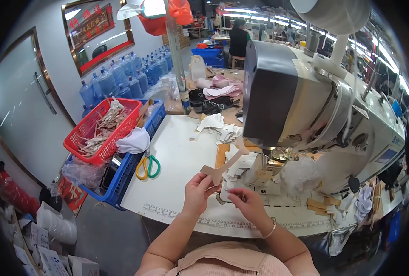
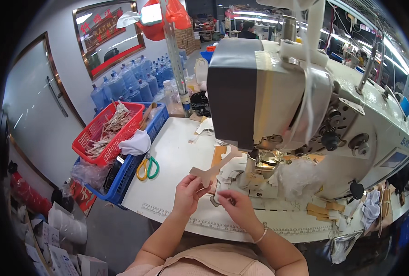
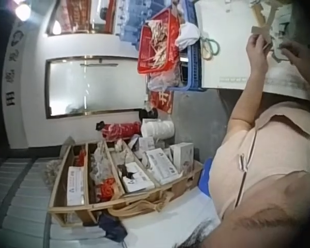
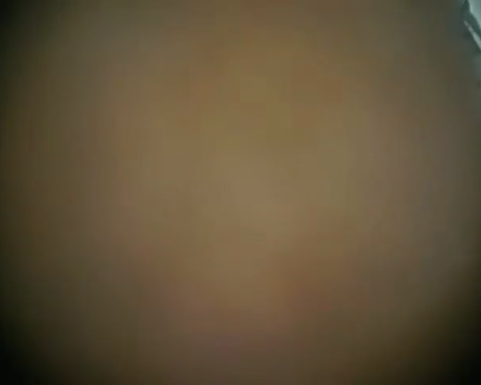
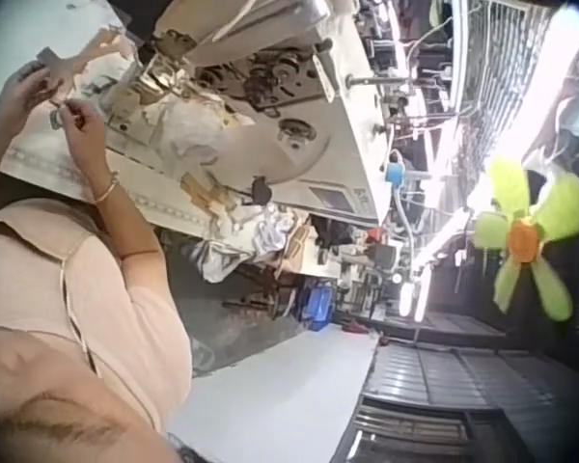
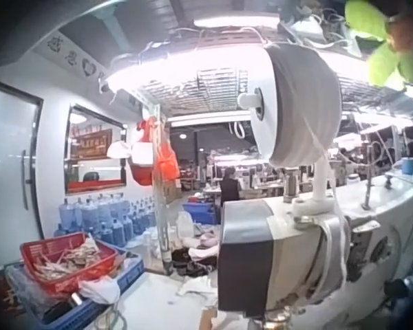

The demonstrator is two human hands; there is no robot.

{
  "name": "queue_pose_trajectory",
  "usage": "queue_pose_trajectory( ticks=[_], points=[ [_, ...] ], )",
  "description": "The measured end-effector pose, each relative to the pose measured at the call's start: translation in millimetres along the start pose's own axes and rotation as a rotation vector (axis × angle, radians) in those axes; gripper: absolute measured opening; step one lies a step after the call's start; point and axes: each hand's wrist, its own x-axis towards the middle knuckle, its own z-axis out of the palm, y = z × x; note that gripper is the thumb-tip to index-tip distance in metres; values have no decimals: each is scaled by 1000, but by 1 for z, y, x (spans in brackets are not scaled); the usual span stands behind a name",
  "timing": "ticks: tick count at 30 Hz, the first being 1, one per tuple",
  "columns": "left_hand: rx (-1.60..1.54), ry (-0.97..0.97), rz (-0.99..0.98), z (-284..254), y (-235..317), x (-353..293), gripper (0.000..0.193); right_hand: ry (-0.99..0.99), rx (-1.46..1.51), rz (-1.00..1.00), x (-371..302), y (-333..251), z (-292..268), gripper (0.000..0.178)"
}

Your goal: Stitching fabric components of a shoe using an industrial sewing machine.

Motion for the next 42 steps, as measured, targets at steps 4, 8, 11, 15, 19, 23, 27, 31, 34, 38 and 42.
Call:
queue_pose_trajectory(
  ticks=[4, 8, 11, 15, 19, 23, 27, 31, 34, 38, 42],
  points=[
    [-8, 5, 53, 1, -17, -17, 16, 96, 4, -91, 17, -17, 10, 17],
    [125, -65, 60, -4, -13, -23, 19, -18, -189, -163, 23, -20, -5, 13],
    [404, -222, -96, -11, 8, -17, 22, -140, -405, -332, 27, -30, -18, 9],
    [463, -255, -102, -15, 4, -18, 23, -136, -550, -535, 25, -32, -20, 9],
    [196, -61, -35, -4, -9, -25, 14, 173, -378, -460, 12, -34, -12, 27],
    [60, 48, -8, 0, -13, -27, 12, 235, -450, -485, -7, -20, -2, 47],
    [20, 63, 31, 5, -17, -33, 12, 226, -614, -580, -14, -22, 6, 40],
    [-9, 51, 14, 10, -18, -37, 12, 265, -596, -646, -10, -13, 8, 37],
    [-8, 55, 9, 11, -21, -40, 12, 288, -552, -640, -9, -9, 7, 36],
    [33, 2, 29, 8, -25, -42, 11, 298, -502, -599, -8, -12, 9, 33],
    [33, -18, -8, 10, -25, -45, 11, 293, -406, -522, -7, -14, 9, 31]
  ],
)
